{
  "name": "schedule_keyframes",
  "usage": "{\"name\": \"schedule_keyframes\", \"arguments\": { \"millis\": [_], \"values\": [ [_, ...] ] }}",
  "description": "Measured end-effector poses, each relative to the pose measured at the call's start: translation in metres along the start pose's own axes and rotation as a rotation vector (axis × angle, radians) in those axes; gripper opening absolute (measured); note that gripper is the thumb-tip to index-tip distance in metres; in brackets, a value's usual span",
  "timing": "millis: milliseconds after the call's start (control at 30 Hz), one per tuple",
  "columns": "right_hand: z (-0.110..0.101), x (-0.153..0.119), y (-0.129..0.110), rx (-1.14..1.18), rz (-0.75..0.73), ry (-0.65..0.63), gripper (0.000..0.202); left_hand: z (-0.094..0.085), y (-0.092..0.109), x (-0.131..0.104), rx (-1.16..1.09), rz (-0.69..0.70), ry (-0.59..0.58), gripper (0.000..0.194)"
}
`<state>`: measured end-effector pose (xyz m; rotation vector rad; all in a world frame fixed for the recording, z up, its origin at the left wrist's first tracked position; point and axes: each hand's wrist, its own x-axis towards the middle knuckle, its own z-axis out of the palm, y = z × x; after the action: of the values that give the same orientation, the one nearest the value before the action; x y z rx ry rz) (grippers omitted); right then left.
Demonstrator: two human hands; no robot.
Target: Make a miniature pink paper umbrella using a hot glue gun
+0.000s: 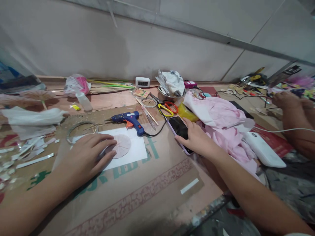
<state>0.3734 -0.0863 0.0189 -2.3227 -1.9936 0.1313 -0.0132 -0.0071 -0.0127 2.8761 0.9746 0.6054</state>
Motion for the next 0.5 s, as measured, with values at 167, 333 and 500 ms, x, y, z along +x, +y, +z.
{"name": "schedule_keyframes", "arguments": {
  "millis": [167,333,500],
  "values": [
    [-0.011,-0.006,0.017,0.168,-0.042,0.018,0.078,-0.001,0.002,0.000,0.010,0.002,0.007,0.039],
    [-0.029,-0.006,0.050,0.350,-0.145,-0.132,0.034,0.000,0.000,-0.001,-0.004,-0.024,-0.003,0.040],
    [-0.030,0.003,0.054,0.371,-0.097,-0.191,0.039,0.000,0.000,0.000,0.005,-0.019,0.001,0.041]
  ]
}}
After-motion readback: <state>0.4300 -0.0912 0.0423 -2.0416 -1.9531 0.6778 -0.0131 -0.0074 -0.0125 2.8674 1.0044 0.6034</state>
